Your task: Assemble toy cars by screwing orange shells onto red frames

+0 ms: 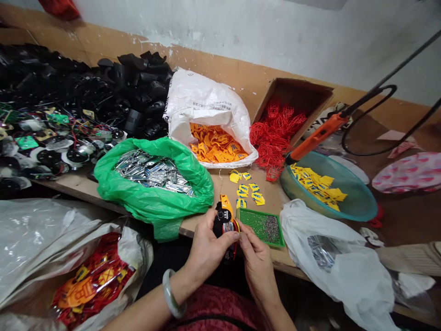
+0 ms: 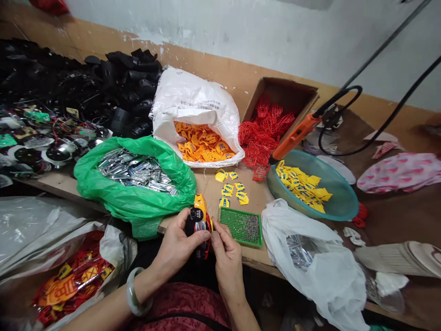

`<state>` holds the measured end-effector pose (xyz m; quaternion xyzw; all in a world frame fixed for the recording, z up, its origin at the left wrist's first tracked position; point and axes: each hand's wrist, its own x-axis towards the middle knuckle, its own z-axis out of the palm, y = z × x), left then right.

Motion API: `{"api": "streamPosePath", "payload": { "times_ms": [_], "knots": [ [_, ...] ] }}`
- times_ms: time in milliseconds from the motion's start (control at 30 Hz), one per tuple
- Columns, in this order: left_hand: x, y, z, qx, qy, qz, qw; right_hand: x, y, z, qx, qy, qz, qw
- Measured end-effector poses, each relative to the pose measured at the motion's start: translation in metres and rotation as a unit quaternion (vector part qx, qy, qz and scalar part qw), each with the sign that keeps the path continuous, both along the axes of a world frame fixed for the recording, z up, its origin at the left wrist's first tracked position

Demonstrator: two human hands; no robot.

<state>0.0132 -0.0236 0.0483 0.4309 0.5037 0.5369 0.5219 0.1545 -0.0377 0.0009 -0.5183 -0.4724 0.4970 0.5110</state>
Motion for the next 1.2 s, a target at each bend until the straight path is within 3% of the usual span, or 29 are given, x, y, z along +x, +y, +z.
{"api": "streamPosePath", "payload": {
  "times_ms": [400, 600, 767, 1000, 1200],
  "knots": [
    [-0.003, -0.003, -0.006, 0.039, -0.010, -0.016, 0.999, -0.003, -0.010, 0.006, 0.071, -0.086, -0.005, 0.994],
    [-0.005, -0.007, -0.015, 0.003, -0.159, -0.053, 0.986, -0.009, -0.013, 0.006, 0.081, -0.045, -0.028, 0.995],
    [-0.011, -0.011, -0.018, -0.063, -0.262, -0.047, 0.962, -0.015, -0.013, 0.003, 0.091, -0.014, -0.033, 0.995],
    [-0.013, -0.012, -0.017, -0.113, -0.230, -0.040, 0.966, -0.017, -0.016, -0.003, 0.201, -0.120, -0.050, 0.971],
    [-0.003, -0.011, -0.022, -0.131, -0.168, 0.017, 0.977, -0.021, -0.017, -0.001, 0.249, -0.164, -0.056, 0.953]
  ]
}}
